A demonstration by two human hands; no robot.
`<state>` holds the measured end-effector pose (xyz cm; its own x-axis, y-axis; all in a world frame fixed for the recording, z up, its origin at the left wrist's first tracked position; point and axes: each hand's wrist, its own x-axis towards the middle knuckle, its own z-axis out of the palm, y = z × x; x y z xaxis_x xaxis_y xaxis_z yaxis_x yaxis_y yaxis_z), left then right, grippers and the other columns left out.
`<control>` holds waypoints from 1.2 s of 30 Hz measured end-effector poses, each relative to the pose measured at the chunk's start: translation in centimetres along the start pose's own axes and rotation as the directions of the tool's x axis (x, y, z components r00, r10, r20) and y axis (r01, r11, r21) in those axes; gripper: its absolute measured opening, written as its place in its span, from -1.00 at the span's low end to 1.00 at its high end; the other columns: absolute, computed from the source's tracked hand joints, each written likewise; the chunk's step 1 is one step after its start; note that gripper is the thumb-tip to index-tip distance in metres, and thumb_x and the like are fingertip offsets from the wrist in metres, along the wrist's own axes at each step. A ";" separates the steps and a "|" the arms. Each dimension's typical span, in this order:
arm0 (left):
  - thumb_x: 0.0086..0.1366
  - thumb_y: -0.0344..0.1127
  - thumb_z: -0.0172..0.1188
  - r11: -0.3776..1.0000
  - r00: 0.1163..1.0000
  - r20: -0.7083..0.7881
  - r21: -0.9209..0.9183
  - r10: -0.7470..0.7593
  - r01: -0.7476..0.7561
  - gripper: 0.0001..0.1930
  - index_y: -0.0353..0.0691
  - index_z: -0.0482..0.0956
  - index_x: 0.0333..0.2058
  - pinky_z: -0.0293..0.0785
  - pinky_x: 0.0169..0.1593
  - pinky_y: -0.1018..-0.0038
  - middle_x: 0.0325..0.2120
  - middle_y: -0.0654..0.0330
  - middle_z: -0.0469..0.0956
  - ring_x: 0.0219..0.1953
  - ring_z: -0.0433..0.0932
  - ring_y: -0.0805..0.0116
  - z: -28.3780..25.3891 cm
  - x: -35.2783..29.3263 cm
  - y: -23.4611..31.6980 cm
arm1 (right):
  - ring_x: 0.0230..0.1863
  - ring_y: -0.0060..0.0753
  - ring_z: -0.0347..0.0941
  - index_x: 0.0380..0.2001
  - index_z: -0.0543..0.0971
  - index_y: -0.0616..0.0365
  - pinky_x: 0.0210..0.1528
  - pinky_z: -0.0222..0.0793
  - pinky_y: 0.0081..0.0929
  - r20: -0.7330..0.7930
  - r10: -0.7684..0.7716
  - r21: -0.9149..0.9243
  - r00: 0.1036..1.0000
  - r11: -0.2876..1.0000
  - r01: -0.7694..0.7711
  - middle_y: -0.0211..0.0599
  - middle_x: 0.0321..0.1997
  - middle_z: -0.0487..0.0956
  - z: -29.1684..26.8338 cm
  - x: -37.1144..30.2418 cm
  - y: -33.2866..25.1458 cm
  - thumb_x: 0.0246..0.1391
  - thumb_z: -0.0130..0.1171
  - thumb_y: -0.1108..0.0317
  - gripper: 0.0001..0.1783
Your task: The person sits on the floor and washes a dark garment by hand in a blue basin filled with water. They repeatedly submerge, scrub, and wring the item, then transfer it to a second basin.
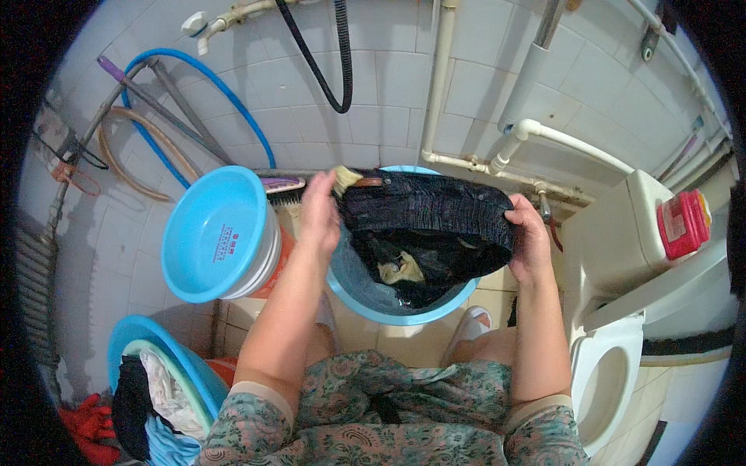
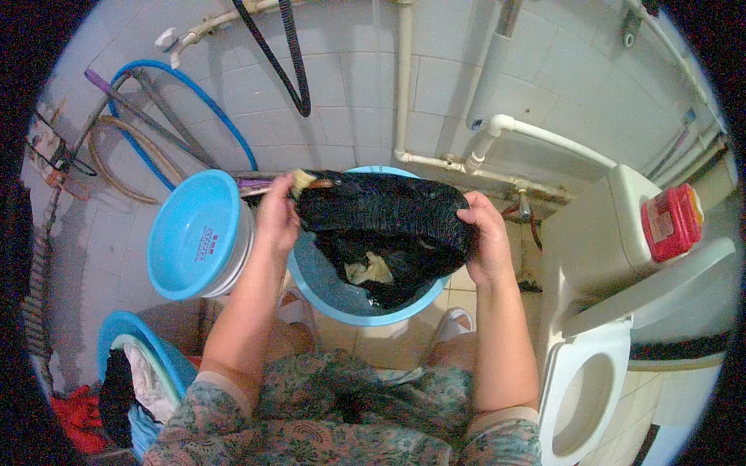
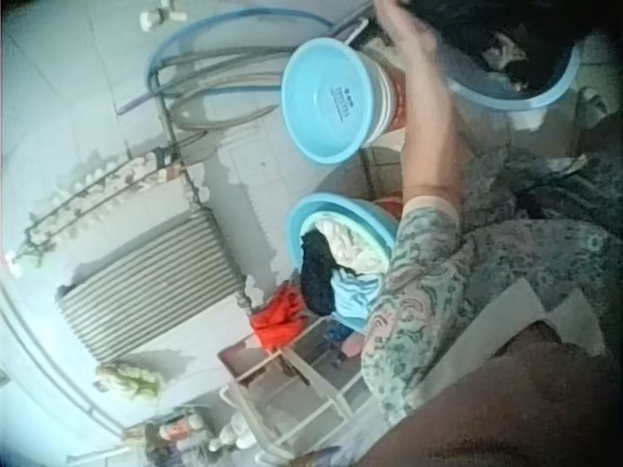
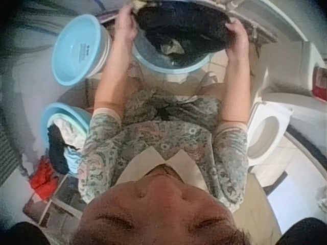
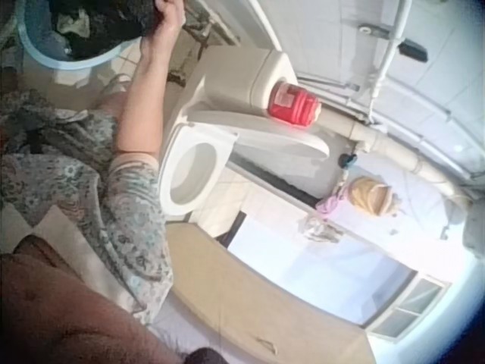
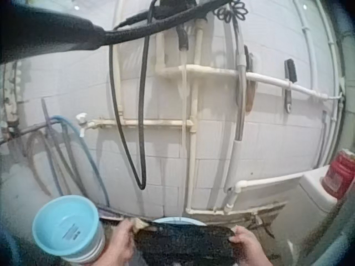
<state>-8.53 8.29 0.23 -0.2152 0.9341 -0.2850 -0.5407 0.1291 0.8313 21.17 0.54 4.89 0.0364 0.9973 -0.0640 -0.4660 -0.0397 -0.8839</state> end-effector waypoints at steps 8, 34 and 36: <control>0.35 -0.31 -0.08 0.981 0.952 0.260 -0.146 0.161 -0.126 -0.86 -0.24 0.39 -0.28 0.50 -0.26 0.47 -0.37 0.21 0.50 -0.32 0.52 0.41 1.1 -4.8 5.8 | -0.36 -0.61 0.38 -0.23 0.46 0.21 -0.28 0.31 -0.61 0.007 -0.275 -0.609 0.961 0.761 0.222 -0.44 -0.38 0.51 -0.3 1.7 3.2 0.01 0.20 0.37 -0.74; 0.19 -0.13 0.17 0.499 0.715 0.698 0.612 0.024 -0.614 -0.26 -0.31 0.02 0.21 0.11 0.22 0.26 0.12 -0.15 0.17 0.17 0.20 0.01 0.0 -3.4 -0.7 | -0.35 -0.58 0.42 -0.38 0.53 0.19 -0.23 0.31 -0.58 0.063 0.217 -0.338 0.974 0.923 -0.183 -0.43 -0.40 0.53 4.9 1.7 5.4 0.11 -0.02 0.28 -0.78; 0.18 -0.22 0.19 0.406 0.629 0.775 0.596 -0.063 -0.693 -0.29 -0.17 0.04 0.24 0.14 0.21 0.28 0.16 -0.01 0.17 0.21 0.15 0.15 -0.3 -4.1 -0.7 | -0.34 -0.55 0.44 -0.38 0.53 0.21 -0.23 0.32 -0.56 0.098 0.247 -0.300 0.964 0.931 -0.208 -0.41 -0.39 0.54 4.8 1.6 5.0 0.09 -0.01 0.28 -0.77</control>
<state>-7.44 4.26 0.66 0.5288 0.8375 0.1376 0.4145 -0.3963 0.8193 14.63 2.23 2.58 -0.1667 0.9578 -0.2343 -0.1764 -0.2628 -0.9486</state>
